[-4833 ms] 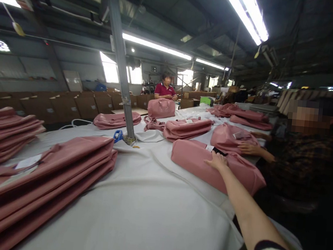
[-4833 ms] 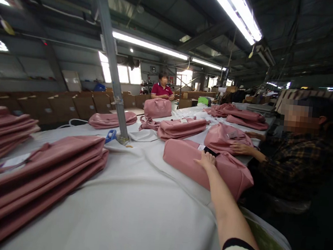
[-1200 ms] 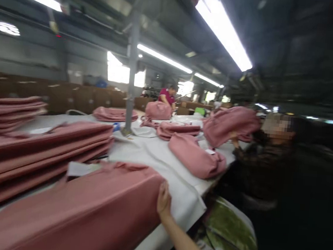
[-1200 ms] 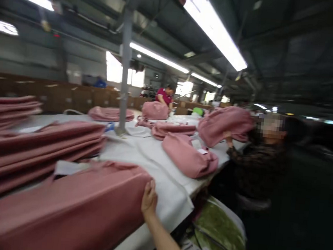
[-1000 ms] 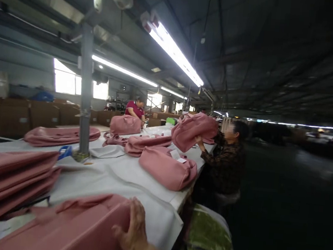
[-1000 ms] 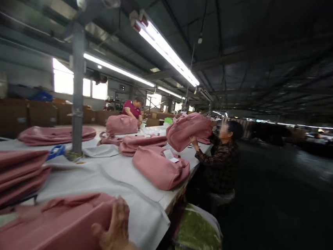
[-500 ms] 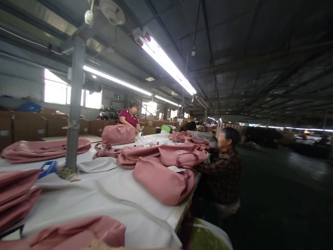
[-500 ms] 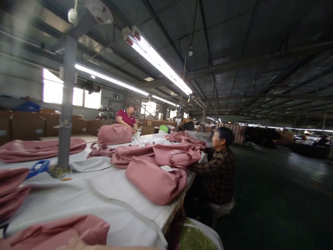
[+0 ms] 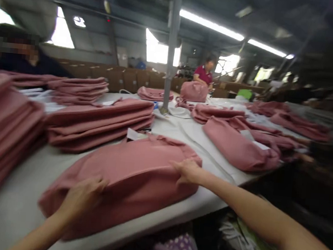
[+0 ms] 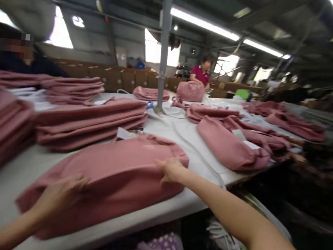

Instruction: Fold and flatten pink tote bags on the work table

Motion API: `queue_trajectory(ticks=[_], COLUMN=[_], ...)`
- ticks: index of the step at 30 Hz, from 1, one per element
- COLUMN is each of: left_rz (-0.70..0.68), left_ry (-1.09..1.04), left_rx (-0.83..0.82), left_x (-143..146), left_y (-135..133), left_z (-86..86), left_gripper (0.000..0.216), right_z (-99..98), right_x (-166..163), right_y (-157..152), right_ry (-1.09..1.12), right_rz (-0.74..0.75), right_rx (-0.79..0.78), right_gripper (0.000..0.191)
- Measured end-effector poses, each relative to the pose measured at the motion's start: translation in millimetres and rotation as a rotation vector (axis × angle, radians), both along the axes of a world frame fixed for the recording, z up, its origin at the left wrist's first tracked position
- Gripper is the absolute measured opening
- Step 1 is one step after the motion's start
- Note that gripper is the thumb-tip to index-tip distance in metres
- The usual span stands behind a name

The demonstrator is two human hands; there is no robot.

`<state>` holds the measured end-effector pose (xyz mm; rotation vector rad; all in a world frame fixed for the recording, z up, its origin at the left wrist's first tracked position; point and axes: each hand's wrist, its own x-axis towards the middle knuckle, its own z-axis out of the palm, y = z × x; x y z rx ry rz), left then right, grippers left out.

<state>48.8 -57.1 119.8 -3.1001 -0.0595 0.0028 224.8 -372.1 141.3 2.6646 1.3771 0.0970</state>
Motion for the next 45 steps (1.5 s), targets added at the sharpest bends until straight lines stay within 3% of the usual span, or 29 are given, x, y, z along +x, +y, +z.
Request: queue_trajectory(ticks=[3, 4, 7, 10, 13, 16, 20, 25, 29, 32, 35, 38, 42, 45], left_rz=[0.016, -0.013, -0.130, -0.192, -0.115, 0.003, -0.018, -0.268, -0.509, -0.479, -0.410, -0.373, -0.355, -0.351], left_ry=[-0.024, -0.069, -0.284, -0.442, -0.440, -0.320, -0.090, 0.005, 0.034, 0.214, 0.334, 0.327, 0.251, 0.176], left_rx=[0.149, 0.195, 0.327, 0.400, 0.392, 0.333, 0.167, 0.037, -0.095, -0.223, -0.309, -0.290, -0.191, -0.171], left_x=[-33, -37, -48, -72, -91, -88, -50, 18, 50, 54, 47, 39, 32, 29], left_y=[8, 8, 2, -5, -14, -23, -50, -97, -112, -111, -112, -116, -121, -121], left_z=[-3.5, -6.4, -26.7, -62.4, -92.4, -93.9, -60.7, -21.0, -9.6, -10.3, -13.5, -21.9, -50.3, -72.9], left_gripper=[0.015, 0.017, 0.022, 0.023, 0.028, 0.030, 0.030, 0.063, 0.064, 0.063, 0.064, 0.068, 0.080, 0.071], right_z=[-12.9, -19.5, -45.7, -79.4, -110.1, -127.2, -122.7, -70.2, -21.9, -8.5, -14.4, -34.9, -77.4, -104.6], right_x=[4, 1, -19, -41, -52, -52, -44, -14, 24, 45, 55, 52, 29, 14], right_y=[0, -3, -18, -37, -48, -48, -37, -39, -55, -60, -60, -68, -87, -95], right_ry=[-0.046, -0.072, -0.167, -0.265, -0.359, -0.408, -0.363, -0.168, -0.037, 0.014, 0.034, 0.009, -0.101, -0.180], right_rz=[0.031, 0.044, 0.127, 0.250, 0.347, 0.376, 0.358, 0.432, 0.463, 0.462, 0.464, 0.444, 0.346, 0.282], right_rx=[0.084, 0.114, 0.194, 0.282, 0.383, 0.425, 0.342, 0.133, 0.012, -0.045, -0.075, -0.061, 0.075, 0.190], right_gripper=[0.087, 0.075, 0.015, 0.029, 0.036, 0.038, 0.031, 0.024, 0.028, 0.031, 0.024, 0.018, 0.032, 0.039])
